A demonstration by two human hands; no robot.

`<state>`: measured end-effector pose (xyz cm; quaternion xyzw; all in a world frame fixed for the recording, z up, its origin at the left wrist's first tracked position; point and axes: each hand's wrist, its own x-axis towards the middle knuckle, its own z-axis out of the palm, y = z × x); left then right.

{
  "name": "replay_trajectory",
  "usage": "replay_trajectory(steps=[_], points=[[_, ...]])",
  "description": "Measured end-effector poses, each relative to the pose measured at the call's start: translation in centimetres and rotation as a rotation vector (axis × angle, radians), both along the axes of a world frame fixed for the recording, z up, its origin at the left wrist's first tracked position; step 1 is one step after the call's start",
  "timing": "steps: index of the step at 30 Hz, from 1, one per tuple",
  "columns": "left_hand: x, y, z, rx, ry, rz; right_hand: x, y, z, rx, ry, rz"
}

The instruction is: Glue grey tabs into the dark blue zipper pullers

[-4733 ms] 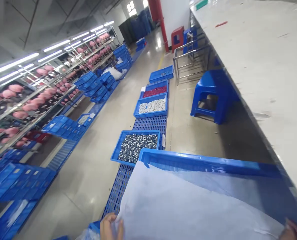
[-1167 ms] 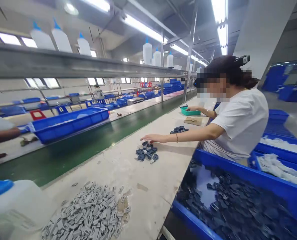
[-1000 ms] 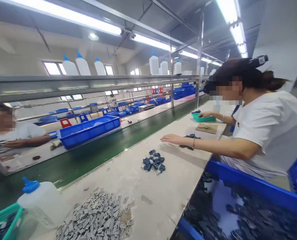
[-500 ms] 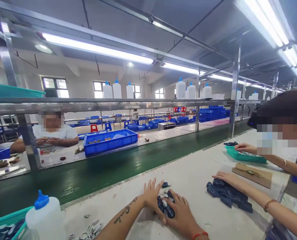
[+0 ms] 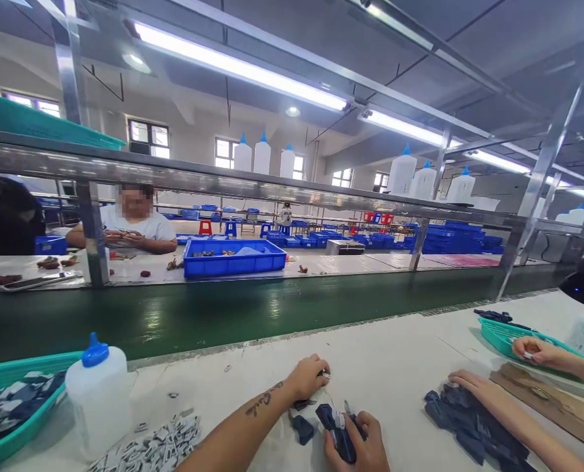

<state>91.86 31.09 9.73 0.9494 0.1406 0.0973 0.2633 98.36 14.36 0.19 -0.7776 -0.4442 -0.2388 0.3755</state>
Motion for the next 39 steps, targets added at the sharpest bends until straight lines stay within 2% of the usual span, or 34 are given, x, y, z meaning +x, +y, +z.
replay_trajectory(steps=[3, 6, 9, 11, 15, 18, 25, 29, 35, 37, 39], points=[[-3.0, -0.1, 0.2, -0.008, -0.076, 0.002, 0.3, -0.7, 0.9, 0.055, 0.091, -0.092], [-6.7, -1.8, -0.3, 0.036, -0.087, -0.074, 0.2, -0.8, 1.5, 0.063, 0.189, -0.18], [-9.5, -4.6, -1.6, 0.11, -0.056, -0.141, -0.6, -0.4, 1.9, -0.024, 0.237, -0.125], [-10.3, -6.4, -2.4, 0.138, -0.034, -0.086, -1.7, -0.1, 2.0, -0.106, 0.246, -0.065], [-10.6, -8.8, -3.3, 0.156, -0.006, 0.151, -4.4, 0.1, 2.4, -0.253, 0.224, -0.026], [-11.1, -9.1, -3.2, 0.161, -0.017, 0.208, -6.3, 0.2, 2.7, -0.322, 0.181, -0.107], [-12.9, -7.3, -1.9, 0.173, -0.08, 0.239, -8.4, 1.0, 3.5, -0.423, 0.02, -0.177], [-14.4, -7.0, -1.3, 0.231, -0.05, 0.114, -7.5, 1.5, 3.7, -0.418, -0.035, -0.164], [-16.3, -5.1, -0.9, 0.357, -0.005, -0.352, -4.5, 3.0, 3.7, -0.505, -0.055, 0.069], [-16.3, -4.9, -1.5, 0.4, -0.009, -0.407, -4.4, 3.4, 3.2, -0.506, -0.06, 0.134], [-16.0, -5.2, -2.3, 0.412, -0.023, -0.383, -4.7, 3.3, 2.5, -0.482, -0.057, 0.149]])
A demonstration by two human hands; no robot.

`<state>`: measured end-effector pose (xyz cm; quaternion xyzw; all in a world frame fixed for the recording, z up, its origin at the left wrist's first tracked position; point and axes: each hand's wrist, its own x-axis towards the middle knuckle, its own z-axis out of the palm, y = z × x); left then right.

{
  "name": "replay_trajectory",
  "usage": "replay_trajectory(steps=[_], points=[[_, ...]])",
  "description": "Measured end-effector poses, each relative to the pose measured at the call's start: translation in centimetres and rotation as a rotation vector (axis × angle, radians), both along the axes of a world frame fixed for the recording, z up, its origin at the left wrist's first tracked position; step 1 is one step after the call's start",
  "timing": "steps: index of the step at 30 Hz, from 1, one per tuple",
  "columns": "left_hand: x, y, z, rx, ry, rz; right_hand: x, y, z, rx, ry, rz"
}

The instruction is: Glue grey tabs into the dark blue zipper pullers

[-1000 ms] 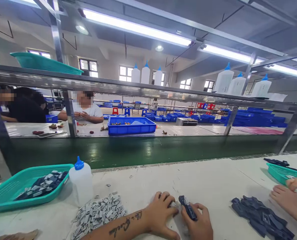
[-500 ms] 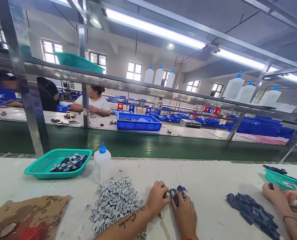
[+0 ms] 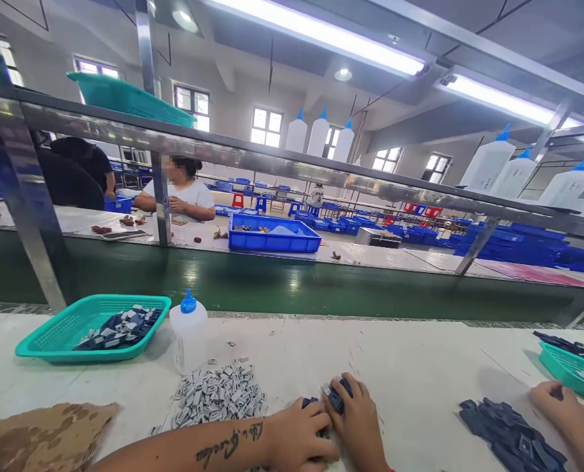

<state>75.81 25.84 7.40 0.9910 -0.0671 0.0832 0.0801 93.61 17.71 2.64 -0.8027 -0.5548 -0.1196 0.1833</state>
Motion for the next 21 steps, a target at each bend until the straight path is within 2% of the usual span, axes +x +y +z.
replay_trajectory(steps=[6, 9, 13, 17, 21], points=[[0.5, -1.4, -2.0, -0.129, -0.076, 0.181, -0.3, -2.1, -1.9, 0.093, 0.07, 0.039], [0.4, -1.8, -1.8, -0.257, -0.123, 0.35, -0.3, -2.4, -1.7, 0.148, 0.165, 0.058], [1.1, -2.2, -1.0, -0.456, -0.191, 0.538, -0.8, -2.1, -0.6, 0.257, 0.34, 0.043], [2.4, -2.4, 0.1, -0.708, -0.3, 0.636, -0.8, -2.0, 1.2, 0.431, 0.565, -0.113], [4.0, -1.5, 1.9, -1.093, -0.451, 0.877, -0.1, -1.9, 2.5, 0.635, 0.856, -0.349]])
